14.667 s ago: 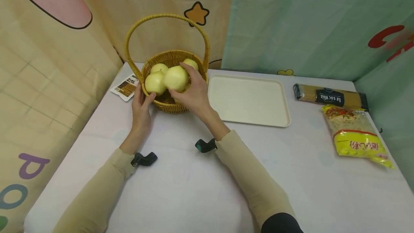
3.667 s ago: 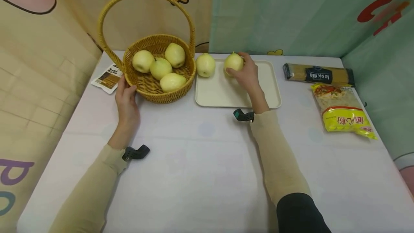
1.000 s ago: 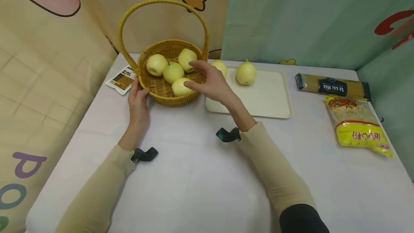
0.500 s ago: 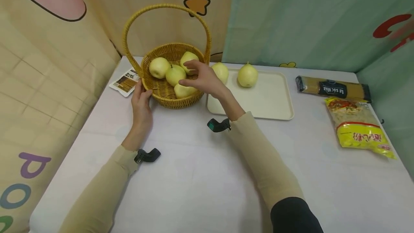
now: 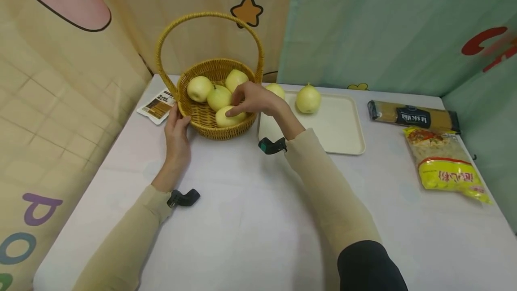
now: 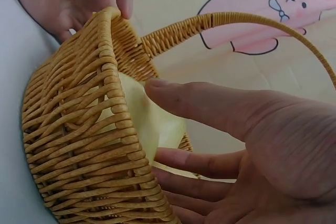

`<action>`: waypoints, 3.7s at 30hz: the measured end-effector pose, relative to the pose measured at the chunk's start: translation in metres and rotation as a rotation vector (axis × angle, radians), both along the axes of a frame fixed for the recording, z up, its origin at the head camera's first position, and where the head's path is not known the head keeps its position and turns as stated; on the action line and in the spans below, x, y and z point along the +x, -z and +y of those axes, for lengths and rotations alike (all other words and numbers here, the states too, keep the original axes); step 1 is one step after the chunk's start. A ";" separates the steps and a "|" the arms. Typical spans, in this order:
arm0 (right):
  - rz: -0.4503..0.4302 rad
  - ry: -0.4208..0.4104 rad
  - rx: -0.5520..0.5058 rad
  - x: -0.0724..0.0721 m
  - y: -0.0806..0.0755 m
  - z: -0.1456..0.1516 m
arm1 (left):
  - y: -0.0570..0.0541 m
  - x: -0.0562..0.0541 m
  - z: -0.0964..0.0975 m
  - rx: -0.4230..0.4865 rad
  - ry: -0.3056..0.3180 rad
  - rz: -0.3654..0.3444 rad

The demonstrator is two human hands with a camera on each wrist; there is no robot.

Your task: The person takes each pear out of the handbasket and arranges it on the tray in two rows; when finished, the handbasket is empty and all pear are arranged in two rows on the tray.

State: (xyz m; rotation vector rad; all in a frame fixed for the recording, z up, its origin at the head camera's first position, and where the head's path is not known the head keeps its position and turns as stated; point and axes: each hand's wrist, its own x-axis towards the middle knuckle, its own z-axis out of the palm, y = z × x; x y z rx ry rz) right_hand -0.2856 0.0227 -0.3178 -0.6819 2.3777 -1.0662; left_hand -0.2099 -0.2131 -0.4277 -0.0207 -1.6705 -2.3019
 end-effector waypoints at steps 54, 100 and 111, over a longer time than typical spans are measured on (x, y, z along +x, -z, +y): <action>0.308 0.310 -0.112 0.051 0.000 0.050 | 0.003 0.002 -0.002 0.031 -0.004 -0.014; 0.455 1.084 0.060 0.024 0.050 0.206 | 0.003 0.001 -0.003 0.084 -0.009 0.001; 0.422 1.073 0.156 0.025 0.069 0.208 | 0.005 0.000 -0.001 0.078 -0.003 0.012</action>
